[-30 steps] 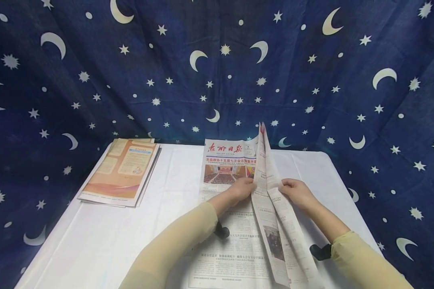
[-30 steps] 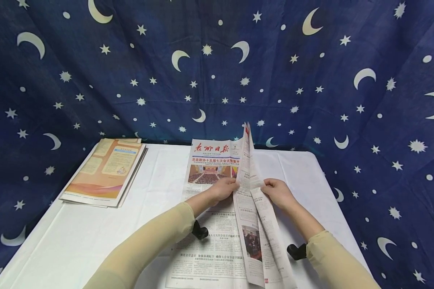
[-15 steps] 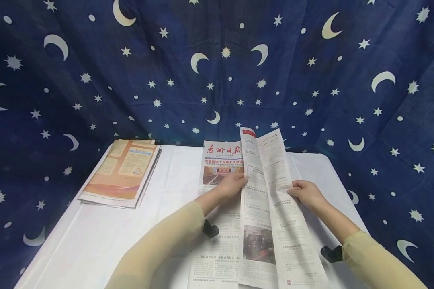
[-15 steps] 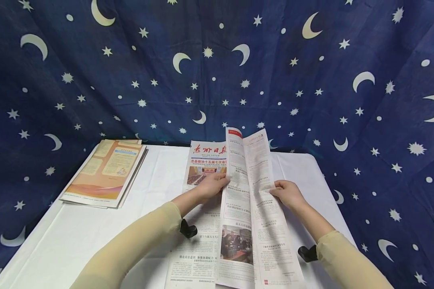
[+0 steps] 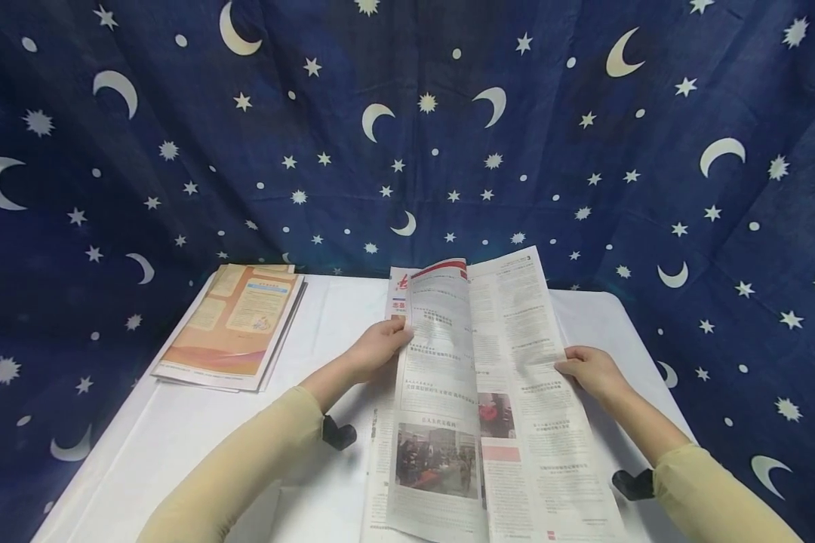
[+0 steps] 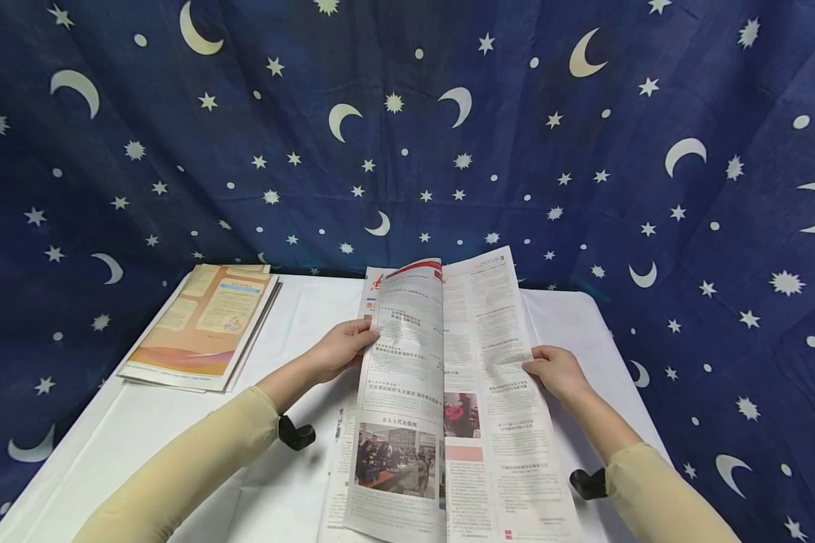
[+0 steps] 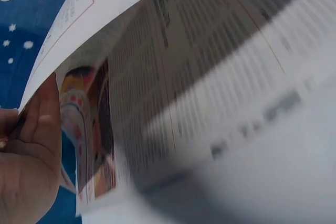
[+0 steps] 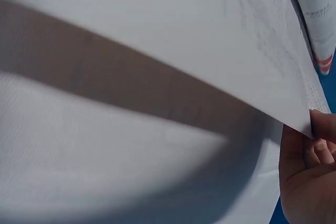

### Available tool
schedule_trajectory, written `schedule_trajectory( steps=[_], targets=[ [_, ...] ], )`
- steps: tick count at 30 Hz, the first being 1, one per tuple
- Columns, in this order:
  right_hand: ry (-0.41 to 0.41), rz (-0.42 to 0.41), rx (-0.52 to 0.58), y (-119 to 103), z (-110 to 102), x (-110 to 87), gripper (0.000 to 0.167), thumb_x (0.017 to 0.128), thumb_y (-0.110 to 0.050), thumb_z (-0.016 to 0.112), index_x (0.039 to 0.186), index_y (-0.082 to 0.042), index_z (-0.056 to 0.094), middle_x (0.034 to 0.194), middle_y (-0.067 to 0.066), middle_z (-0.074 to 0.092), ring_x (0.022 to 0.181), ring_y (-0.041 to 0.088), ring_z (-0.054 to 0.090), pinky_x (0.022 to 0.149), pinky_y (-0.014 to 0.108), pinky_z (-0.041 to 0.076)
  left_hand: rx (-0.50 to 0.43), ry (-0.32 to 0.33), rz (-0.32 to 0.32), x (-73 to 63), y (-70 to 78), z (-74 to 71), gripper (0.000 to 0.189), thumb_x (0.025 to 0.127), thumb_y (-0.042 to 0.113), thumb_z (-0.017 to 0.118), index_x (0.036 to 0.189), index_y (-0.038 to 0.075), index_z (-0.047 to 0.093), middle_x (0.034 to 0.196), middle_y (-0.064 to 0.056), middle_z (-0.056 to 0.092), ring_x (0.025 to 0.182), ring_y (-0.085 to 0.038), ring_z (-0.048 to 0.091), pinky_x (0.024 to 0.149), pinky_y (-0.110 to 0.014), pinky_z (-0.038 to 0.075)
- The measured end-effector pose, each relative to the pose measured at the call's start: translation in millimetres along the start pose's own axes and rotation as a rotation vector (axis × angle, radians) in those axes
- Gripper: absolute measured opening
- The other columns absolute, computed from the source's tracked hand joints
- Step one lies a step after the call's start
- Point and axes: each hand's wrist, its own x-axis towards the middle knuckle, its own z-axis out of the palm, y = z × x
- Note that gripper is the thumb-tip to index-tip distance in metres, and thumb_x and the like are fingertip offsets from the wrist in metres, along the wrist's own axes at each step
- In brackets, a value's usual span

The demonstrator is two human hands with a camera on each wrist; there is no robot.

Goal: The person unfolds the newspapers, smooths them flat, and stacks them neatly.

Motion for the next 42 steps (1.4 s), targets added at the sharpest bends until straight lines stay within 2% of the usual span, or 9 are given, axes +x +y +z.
schedule_trajectory(
  steps=[3,11,17,28,38,42],
  targets=[
    [0.005,0.008,0.006,3.2,-3.2,-0.7,0.039,0.100,-0.020,0.062,0.124,0.011,0.061,0.097,0.011,0.072,0.082,0.020,0.065,0.069,0.032,0.050,-0.034,0.016,-0.016,-8.8,-0.1,-13.2,0.046,0.111,0.022,0.044,0.153,0.006,0.043,0.127,-0.009,0.068,0.113,-0.023,0.069,0.094,-0.036,0.057],
    [0.025,0.038,-0.025,15.1,-12.4,2.1,0.043,0.102,-0.026,0.062,0.126,0.009,0.061,0.099,0.010,0.071,0.085,0.022,0.063,0.069,0.031,0.048,-0.039,0.108,-0.058,-24.9,0.8,-43.0,0.048,0.109,0.021,0.048,0.155,0.010,0.041,0.121,-0.010,0.071,0.106,-0.024,0.071,0.090,-0.038,0.058],
    [0.041,0.044,-0.035,23.0,-21.6,1.3,0.044,0.102,-0.025,0.061,0.128,0.010,0.060,0.099,0.010,0.070,0.084,0.022,0.062,0.067,0.030,0.049,-0.035,0.120,-0.070,-36.4,1.6,-62.0,0.050,0.110,0.021,0.047,0.158,0.012,0.036,0.122,-0.011,0.070,0.104,-0.026,0.072,0.085,-0.037,0.060],
    [0.079,0.067,-0.057,39.5,-43.1,-1.3,0.045,0.103,-0.024,0.060,0.128,0.013,0.058,0.104,0.016,0.069,0.090,0.026,0.061,0.071,0.034,0.048,0.008,0.176,-0.096,-53.2,-6.6,-96.0,0.052,0.110,0.023,0.046,0.160,0.014,0.033,0.127,-0.012,0.067,0.106,-0.024,0.070,0.086,-0.036,0.058],
    [0.111,0.082,-0.075,53.2,-56.9,-1.5,0.045,0.102,-0.023,0.059,0.128,0.013,0.057,0.105,0.019,0.068,0.090,0.027,0.059,0.064,0.026,0.045,0.067,0.224,-0.125,-71.6,-18.6,-128.3,0.055,0.110,0.022,0.045,0.161,0.008,0.029,0.127,-0.016,0.065,0.101,-0.023,0.069,0.080,-0.033,0.058],
    [0.135,0.092,-0.083,59.2,-62.3,-1.6,0.046,0.102,-0.023,0.060,0.129,0.015,0.056,0.106,0.022,0.066,0.093,0.030,0.057,0.066,0.030,0.043,0.113,0.251,-0.149,-76.5,-23.3,-137.6,0.055,0.110,0.022,0.045,0.160,0.007,0.029,0.127,-0.016,0.064,0.101,-0.022,0.068,0.082,-0.033,0.057]
  ],
)
